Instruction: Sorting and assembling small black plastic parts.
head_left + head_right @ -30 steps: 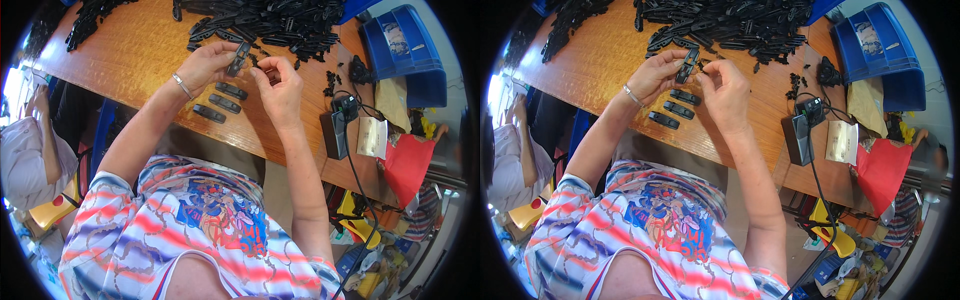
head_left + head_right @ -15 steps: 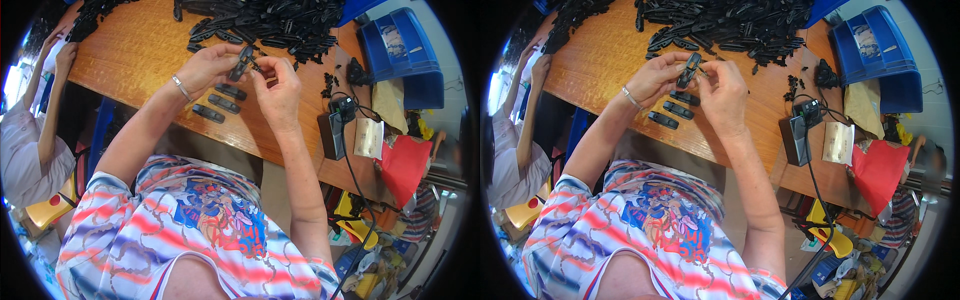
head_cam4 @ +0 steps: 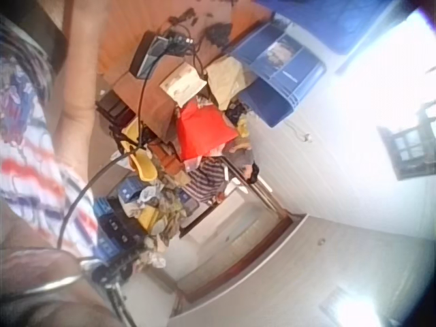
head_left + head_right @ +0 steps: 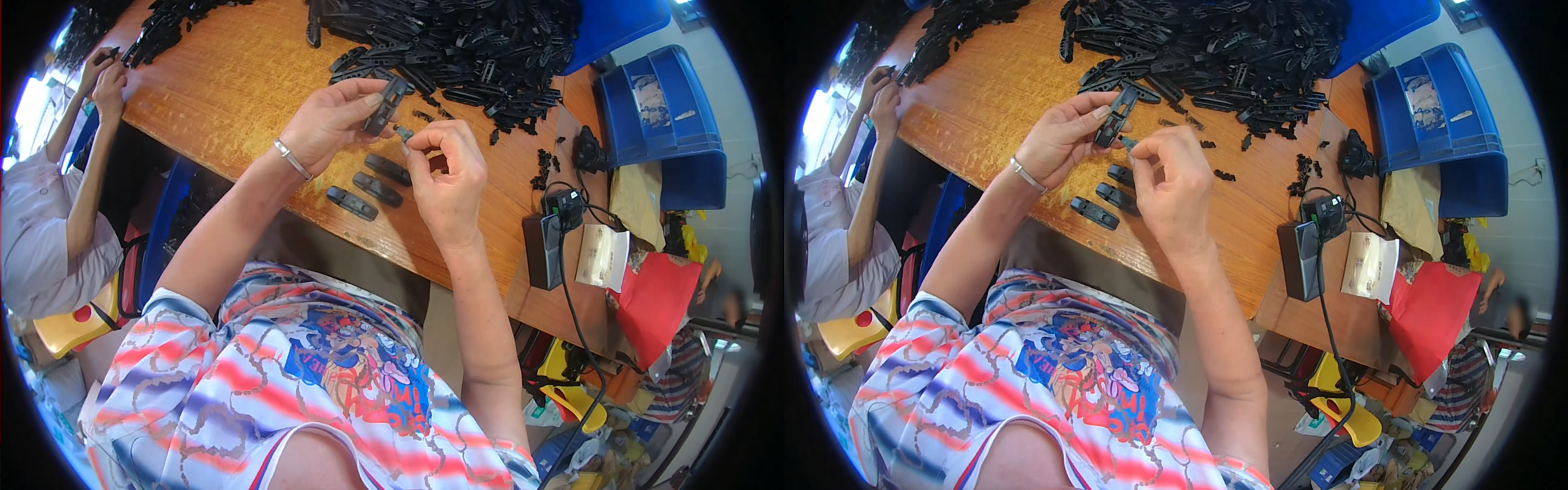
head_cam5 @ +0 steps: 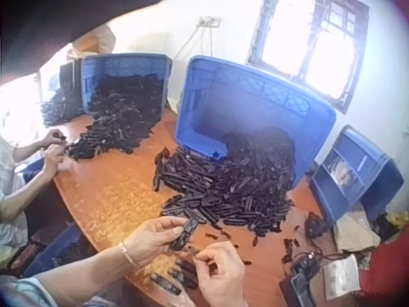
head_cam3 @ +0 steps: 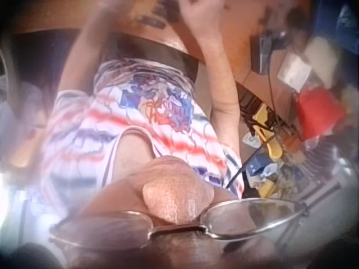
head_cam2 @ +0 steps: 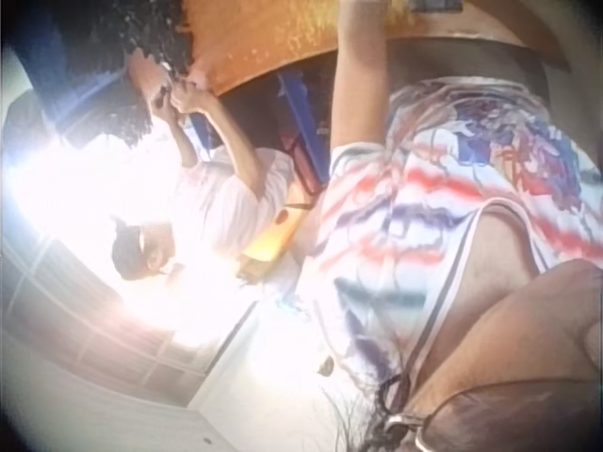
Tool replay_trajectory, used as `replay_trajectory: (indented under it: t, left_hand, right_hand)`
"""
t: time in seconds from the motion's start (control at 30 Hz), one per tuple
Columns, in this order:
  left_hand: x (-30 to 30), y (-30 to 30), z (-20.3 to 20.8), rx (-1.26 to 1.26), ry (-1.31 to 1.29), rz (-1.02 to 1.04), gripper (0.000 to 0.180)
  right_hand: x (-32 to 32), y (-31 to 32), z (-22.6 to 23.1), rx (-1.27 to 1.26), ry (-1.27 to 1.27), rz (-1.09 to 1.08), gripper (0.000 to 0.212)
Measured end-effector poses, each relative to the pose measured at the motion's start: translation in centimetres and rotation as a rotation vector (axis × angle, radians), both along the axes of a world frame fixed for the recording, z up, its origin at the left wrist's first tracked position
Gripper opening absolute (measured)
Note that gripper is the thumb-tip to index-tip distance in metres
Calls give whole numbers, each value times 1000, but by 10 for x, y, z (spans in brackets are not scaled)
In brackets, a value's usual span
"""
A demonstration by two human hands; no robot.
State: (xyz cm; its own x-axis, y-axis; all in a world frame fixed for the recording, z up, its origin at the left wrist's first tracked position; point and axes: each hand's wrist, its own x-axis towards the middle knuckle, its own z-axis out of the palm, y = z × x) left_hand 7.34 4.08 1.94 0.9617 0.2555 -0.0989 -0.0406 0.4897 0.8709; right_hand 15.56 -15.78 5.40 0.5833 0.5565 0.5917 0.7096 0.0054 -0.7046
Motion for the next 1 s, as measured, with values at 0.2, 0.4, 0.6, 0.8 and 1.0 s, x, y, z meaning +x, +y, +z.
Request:
replay_trajectory:
  t: [0.2,0.4,0.6,0.8,1.0]
  left_hand:
    - [6,-10,9,55,29,-65,39]
    - [7,-17,11,107,102,-57,38]
    - [1,-10,14,239,117,-125,37]
    - [-6,-9,15,340,169,-212,35]
    - [-30,-20,16,412,22,-187,35]
  right_hand:
    - [4,-11,6,-24,40,10,16]
    - [2,-11,14,-62,34,55,15]
    - [8,-11,14,-108,-10,102,18]
    - [12,-16,6,-211,-76,136,15]
    - [-1,-14,7,-308,334,68,18]
